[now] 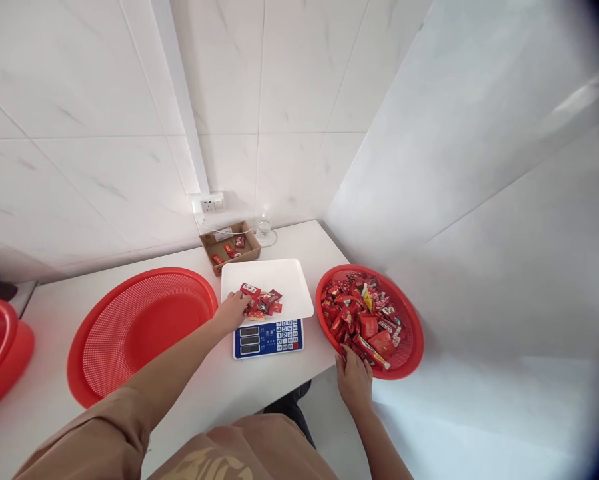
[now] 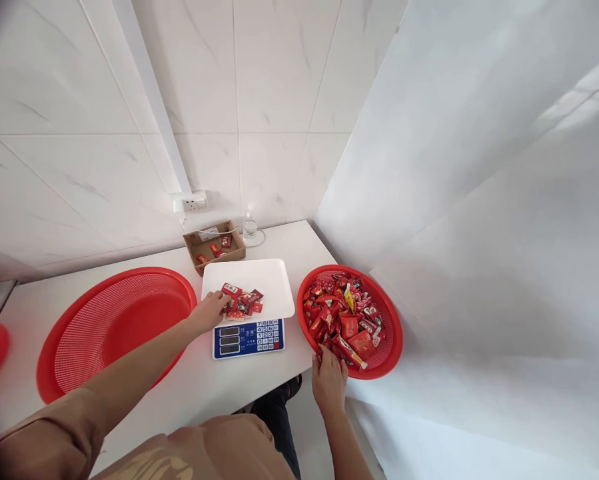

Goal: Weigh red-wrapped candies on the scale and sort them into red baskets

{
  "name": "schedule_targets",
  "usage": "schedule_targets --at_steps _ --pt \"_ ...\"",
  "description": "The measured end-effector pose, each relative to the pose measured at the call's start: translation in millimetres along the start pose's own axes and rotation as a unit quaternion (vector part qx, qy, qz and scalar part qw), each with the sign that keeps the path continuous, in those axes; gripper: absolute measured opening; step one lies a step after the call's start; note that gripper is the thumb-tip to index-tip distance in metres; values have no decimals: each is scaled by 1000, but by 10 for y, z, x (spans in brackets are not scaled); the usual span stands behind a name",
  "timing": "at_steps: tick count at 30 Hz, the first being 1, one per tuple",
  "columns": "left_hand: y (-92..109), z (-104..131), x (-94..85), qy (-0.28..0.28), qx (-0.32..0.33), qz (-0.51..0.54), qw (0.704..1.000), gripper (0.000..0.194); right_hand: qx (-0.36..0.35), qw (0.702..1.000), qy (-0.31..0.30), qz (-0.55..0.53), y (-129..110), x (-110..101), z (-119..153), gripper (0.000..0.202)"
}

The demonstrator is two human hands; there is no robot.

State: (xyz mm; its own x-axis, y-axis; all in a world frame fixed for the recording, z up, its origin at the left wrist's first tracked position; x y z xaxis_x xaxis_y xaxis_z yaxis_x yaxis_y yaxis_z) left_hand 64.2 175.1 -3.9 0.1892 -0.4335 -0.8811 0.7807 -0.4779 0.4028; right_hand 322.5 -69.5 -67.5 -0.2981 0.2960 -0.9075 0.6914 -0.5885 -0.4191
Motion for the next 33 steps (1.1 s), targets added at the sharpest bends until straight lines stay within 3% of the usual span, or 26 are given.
schedule_targets --at_steps 4,9,13,15,19,22,25,29,33 --pt "-88 94 -163 32 -18 4 999 34 -2 1000 11 6 -6 -7 6 44" --pt "-423 536 -511 91 -86 3 992 35 -13 1000 16 11 -30 -9 24 44" --pt "-574 736 -523 93 -137 -23 986 43 -17 999 23 21 -44 -9 32 43" --pt "-480 659 -414 80 -110 -24 990 54 -23 999 29 27 -38 -2 30 43" --pt "-52 270 -127 9 -16 0 1000 75 -38 998 31 32 1 22 20 44" --pt "247 -32 23 -59 4 -19 998 92 -47 998 30 30 21 28 15 42" --pt "422 -240 93 -106 23 -34 994 101 -48 998 32 32 20 18 15 40" --pt "485 -375 124 -147 52 -50 987 83 -52 998 29 28 9 2 18 39" --pt "472 -415 113 -144 80 -60 984 70 -67 997 36 20 7 -7 28 40"
Point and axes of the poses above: each hand's wrist, its own z-axis away from the middle knuckle, its own x-axis out of the palm, y = z × x, the point moved 3 cm from there along -z, towards the middle knuckle, and after that the axes turned 2 degrees about x, right-handed, at the moved point
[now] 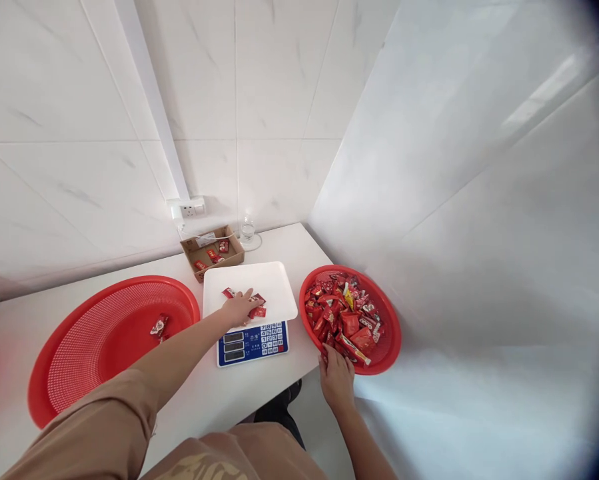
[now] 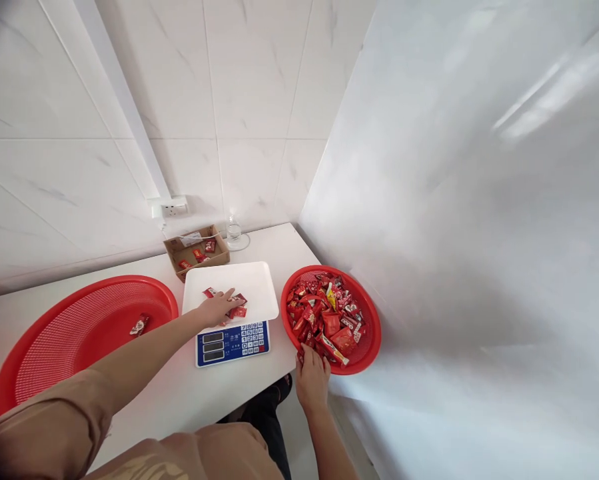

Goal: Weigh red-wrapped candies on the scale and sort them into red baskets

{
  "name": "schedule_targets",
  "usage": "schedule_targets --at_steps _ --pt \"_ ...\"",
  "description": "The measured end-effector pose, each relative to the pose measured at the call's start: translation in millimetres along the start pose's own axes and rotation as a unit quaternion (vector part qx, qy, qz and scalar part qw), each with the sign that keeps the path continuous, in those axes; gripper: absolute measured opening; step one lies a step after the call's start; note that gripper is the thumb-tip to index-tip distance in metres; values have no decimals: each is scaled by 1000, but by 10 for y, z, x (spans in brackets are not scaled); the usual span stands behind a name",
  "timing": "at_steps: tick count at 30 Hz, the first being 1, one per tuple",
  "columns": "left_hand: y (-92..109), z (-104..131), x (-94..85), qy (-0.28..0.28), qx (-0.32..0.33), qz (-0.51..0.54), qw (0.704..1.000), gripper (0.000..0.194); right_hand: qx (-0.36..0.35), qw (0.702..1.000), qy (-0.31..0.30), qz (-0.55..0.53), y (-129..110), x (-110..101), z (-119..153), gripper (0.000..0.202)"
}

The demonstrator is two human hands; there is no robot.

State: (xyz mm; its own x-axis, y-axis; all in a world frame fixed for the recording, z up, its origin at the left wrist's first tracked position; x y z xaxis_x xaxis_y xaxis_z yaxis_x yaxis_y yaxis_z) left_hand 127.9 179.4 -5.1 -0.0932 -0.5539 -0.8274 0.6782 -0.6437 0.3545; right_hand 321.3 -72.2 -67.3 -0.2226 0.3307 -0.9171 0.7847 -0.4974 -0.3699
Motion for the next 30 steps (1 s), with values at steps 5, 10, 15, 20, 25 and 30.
schedule_targets --at_steps 5,10,15,20,25,30 --pt "-76 -2 -1 38 11 13 999 52 -15 1000 15 11 8 8 11 37" --pt "-191 -28 1 90 13 43 995 37 -21 1000 14 14 10 9 8 34" --pt "-287 101 -205 163 11 75 984 36 -14 1000 9 17 13 5 7 35" --pt "-527 651 -496 237 -30 99 966 41 -12 1000 21 19 21 23 9 37" --pt "-1082 1344 -421 251 -149 106 951 42 -4 1000 20 8 20 48 12 38" --pt "-1430 1717 -113 225 -241 134 935 46 22 999 2 -41 35 -11 -32 43"
Point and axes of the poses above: each hand's wrist, its own z-axis away from the middle knuckle, its own x-axis out of the palm, y = z × x, the point moved 3 cm from there along -z, towards the middle knuckle, and after that the axes turned 2 degrees about x, right-handed, at the moved point
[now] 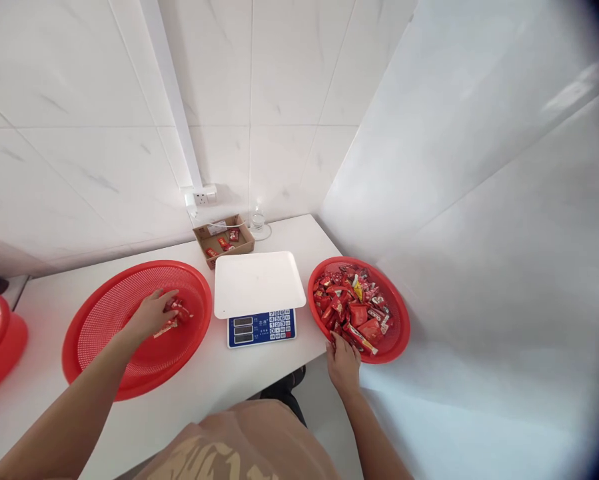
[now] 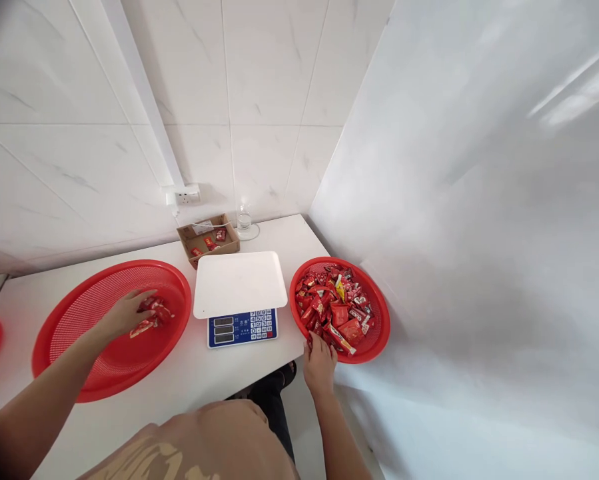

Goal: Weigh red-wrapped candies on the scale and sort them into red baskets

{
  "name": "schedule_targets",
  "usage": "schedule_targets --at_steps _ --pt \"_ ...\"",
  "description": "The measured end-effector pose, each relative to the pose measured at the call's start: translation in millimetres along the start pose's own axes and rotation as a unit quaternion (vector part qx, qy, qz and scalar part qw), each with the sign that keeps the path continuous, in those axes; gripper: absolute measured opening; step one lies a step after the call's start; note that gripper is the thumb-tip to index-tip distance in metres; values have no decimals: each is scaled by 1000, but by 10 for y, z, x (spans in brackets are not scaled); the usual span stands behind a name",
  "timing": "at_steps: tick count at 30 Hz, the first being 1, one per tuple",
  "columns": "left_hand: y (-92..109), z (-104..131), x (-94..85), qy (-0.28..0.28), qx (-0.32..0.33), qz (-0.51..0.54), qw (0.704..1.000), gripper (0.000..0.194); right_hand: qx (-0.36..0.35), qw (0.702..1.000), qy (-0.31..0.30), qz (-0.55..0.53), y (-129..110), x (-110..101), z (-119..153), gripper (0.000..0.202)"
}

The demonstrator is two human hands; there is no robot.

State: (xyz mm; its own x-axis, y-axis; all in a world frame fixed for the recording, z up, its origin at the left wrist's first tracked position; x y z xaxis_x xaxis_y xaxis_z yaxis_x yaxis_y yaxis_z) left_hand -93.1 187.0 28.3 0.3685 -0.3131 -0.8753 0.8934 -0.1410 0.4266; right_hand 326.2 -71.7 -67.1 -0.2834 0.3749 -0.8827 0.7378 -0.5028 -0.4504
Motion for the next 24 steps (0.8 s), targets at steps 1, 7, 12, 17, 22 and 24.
schedule_targets --at_steps 1,7,12,17,22,24 --pt "-3 54 27 11 -8 18 1000 47 2 1000 2 -22 -19 -36 -14 43" --pt "751 486 419 -20 47 242 969 35 31 971 -58 -230 -601 -230 39 43" --pt "1552 895 1003 -290 26 477 829 35 90 841 -306 -437 -1467 -165 370 65" --pt "1807 1061 1178 -364 -50 607 705 26 74 808 -371 -451 -1644 -209 494 76" --pt "1676 876 1037 -283 -217 669 652 15 97 882 -277 -369 -1012 -300 168 55" --pt "1628 809 986 -264 -244 667 653 13 127 925 -179 -311 -623 -369 -85 49"
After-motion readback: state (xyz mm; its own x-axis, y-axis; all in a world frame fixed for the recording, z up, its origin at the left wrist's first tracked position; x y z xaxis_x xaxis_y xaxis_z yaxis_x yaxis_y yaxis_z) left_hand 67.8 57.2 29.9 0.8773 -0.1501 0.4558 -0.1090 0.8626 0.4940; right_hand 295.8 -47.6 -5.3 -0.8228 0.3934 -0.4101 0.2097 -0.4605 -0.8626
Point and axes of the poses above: each hand's wrist, its own z-axis away from the middle knuckle, its own x-axis out of the palm, y = z × x, the point moved 3 cm from there along -z, towards the middle knuckle, and after that the axes turned 2 degrees about x, right-handed, at the moved point
